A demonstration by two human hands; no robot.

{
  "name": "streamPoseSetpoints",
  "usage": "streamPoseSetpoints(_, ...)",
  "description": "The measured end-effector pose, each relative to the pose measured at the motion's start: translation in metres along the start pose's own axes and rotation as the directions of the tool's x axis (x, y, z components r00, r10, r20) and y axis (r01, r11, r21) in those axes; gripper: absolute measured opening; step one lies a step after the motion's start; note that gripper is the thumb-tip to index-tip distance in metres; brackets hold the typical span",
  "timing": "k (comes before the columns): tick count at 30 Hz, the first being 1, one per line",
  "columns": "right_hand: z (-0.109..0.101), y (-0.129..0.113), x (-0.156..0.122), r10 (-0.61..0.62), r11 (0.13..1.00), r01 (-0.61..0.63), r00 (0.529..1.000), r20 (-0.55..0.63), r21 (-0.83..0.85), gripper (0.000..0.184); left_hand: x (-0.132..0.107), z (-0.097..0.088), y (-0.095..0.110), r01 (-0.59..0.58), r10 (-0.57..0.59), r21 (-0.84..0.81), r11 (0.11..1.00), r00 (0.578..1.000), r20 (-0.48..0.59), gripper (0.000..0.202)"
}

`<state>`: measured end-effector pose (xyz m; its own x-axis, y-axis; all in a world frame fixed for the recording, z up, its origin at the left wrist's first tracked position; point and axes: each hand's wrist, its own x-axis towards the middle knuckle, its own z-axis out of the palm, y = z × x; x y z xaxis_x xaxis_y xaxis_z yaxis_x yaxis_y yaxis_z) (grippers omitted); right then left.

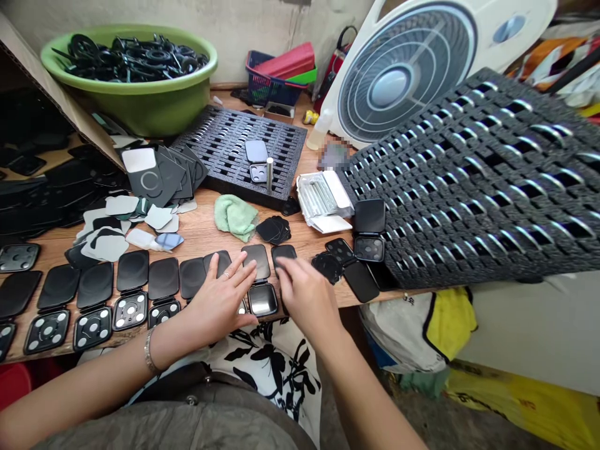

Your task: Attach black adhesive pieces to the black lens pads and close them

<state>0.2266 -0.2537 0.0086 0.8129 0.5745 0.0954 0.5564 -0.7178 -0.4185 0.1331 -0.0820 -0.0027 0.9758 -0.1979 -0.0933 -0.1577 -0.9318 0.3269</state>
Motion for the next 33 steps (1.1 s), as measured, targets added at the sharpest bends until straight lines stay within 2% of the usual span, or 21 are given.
streamPoseSetpoints(3,0.004,-0.002,0.047,0.05,0.996,-0.052,0.998,-0.033,-0.07,0.031,-0.01,-0.006,-0.002,0.001,0.002,0.05,0.999,0.999,-0.054,0.084)
streamPoseSetpoints(7,0.007,-0.016,0.088,0.155,0.955,-0.139,0.987,0.043,-0.262,0.042,-0.032,-0.013,-0.013,0.087,-0.077,0.082,0.993,0.99,-0.116,0.075)
streamPoseSetpoints(12,0.007,-0.023,0.096,0.225,0.936,-0.191,0.97,0.087,-0.295,0.043,-0.054,-0.005,-0.022,0.153,-0.145,0.072,0.986,0.984,-0.102,0.075)
streamPoseSetpoints(14,0.008,-0.02,0.096,0.225,0.943,-0.201,0.972,0.062,-0.265,0.043,-0.057,0.002,-0.022,0.147,-0.139,0.068,0.987,0.985,-0.103,0.076)
streamPoseSetpoints(17,0.011,-0.012,0.095,0.197,0.969,-0.191,0.98,0.021,-0.157,0.033,-0.058,0.01,-0.022,0.136,-0.127,0.072,0.988,0.985,-0.117,0.076)
streamPoseSetpoints(21,0.008,-0.006,0.083,0.146,0.977,-0.137,0.988,-0.045,0.166,0.016,-0.058,0.015,-0.024,0.139,-0.128,0.068,0.988,0.981,-0.143,0.076)
streamPoseSetpoints(24,0.002,-0.01,0.056,0.188,0.888,-0.153,0.981,-0.037,0.434,0.016,-0.058,0.015,-0.025,0.147,-0.138,0.054,0.988,0.98,-0.143,0.074)
streamPoseSetpoints(28,0.005,-0.024,0.011,0.206,0.763,-0.239,0.971,0.124,0.601,0.03,-0.058,0.015,-0.024,0.158,-0.151,0.04,0.987,0.978,-0.146,0.072)
streamPoseSetpoints(31,0.017,-0.035,-0.014,0.223,0.605,-0.389,0.92,0.321,0.694,0.034,-0.058,0.014,-0.024,0.166,-0.159,0.032,0.986,0.976,-0.149,0.072)
streamPoseSetpoints(33,0.026,-0.041,-0.023,0.23,0.563,-0.455,0.888,0.398,0.69,0.034,-0.059,0.014,-0.023,0.171,-0.165,0.023,0.985,0.975,-0.152,0.072)
